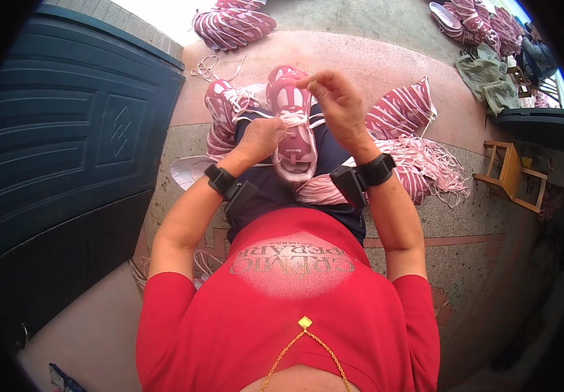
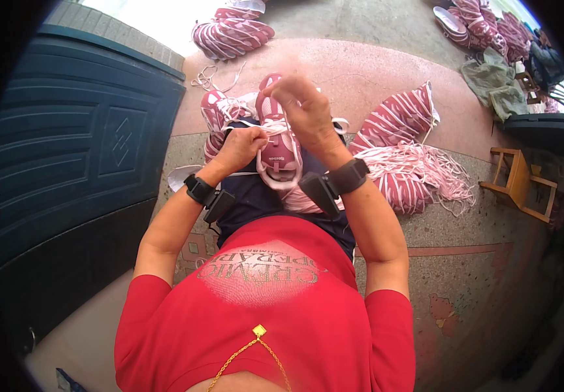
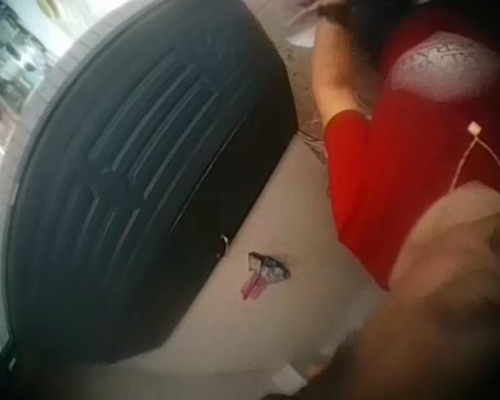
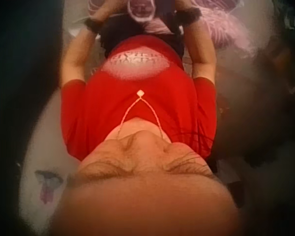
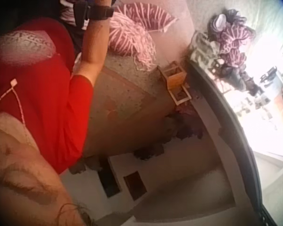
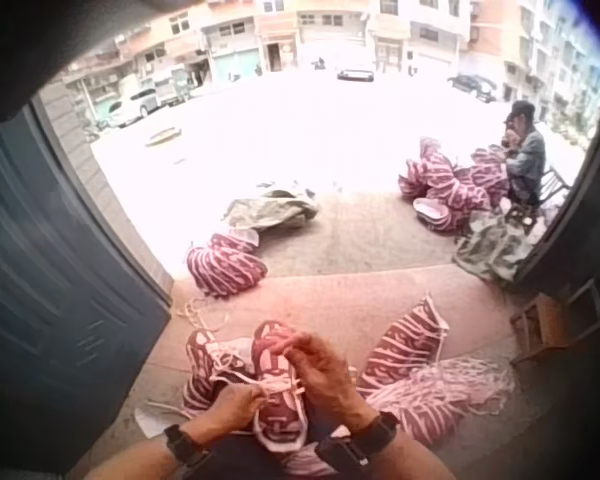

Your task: The person sits on the floor and laces a pink sneaker with a long white shoelace. They repeatedly pull the lace through the eyelets, tighten the fit, and adjust the loops. The person handles a stack of similar pink sneakers, placing one on their lap to work on it.

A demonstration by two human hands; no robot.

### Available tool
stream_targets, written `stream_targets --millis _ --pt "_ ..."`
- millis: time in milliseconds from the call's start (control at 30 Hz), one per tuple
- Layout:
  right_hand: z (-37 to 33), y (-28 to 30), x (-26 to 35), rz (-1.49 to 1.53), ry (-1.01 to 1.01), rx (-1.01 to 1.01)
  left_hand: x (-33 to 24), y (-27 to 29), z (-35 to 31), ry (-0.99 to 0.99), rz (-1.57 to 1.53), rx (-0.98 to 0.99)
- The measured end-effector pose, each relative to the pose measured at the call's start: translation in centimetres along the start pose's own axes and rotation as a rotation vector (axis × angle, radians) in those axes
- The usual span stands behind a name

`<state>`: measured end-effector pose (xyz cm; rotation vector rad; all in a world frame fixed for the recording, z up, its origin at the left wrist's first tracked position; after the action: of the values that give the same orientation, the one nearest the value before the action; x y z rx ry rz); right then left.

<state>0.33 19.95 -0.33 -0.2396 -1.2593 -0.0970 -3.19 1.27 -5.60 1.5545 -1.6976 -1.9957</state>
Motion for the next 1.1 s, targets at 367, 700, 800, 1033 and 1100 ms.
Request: stream_targets --millis 367,700,800,1033,1100 --pt "-3.9 1.3 -4.1 -0.576 -0.319 0.180 -0.6 -0.7 0.5 -0.107 0.267 -0.075" --pt "-5.8 0.0 -5.1 -0.673 -0.268 0.268 -0.7 -0.8 0.4 -0.056 0.066 -0.035" --pt "-5.8 -0.6 -5.8 -0.737 -0.210 0.332 -0.4 -1.3 0.1 0.006 0.018 -0.107" --pt "-4.6 -0.1 -5.1 -0.686 -0.201 0.442 -0.4 -0.5 1.0 0.071 -0.048 -0.025" --pt "-4.1 1.4 -3.7 -0.588 -0.325 0.468 -0.4 0.8 0.6 0.067 -0.135 0.042"
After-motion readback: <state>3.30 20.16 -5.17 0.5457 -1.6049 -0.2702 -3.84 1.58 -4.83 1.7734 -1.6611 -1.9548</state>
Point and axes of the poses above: each hand's wrist, its own z-axis towards the middle knuckle, its own y-axis out of the back of the hand, x = y × z, the point moved 2 cm from there along z, towards the middle knuckle, and after that the axes turned 2 degrees about -x, right-handed, at the moved point
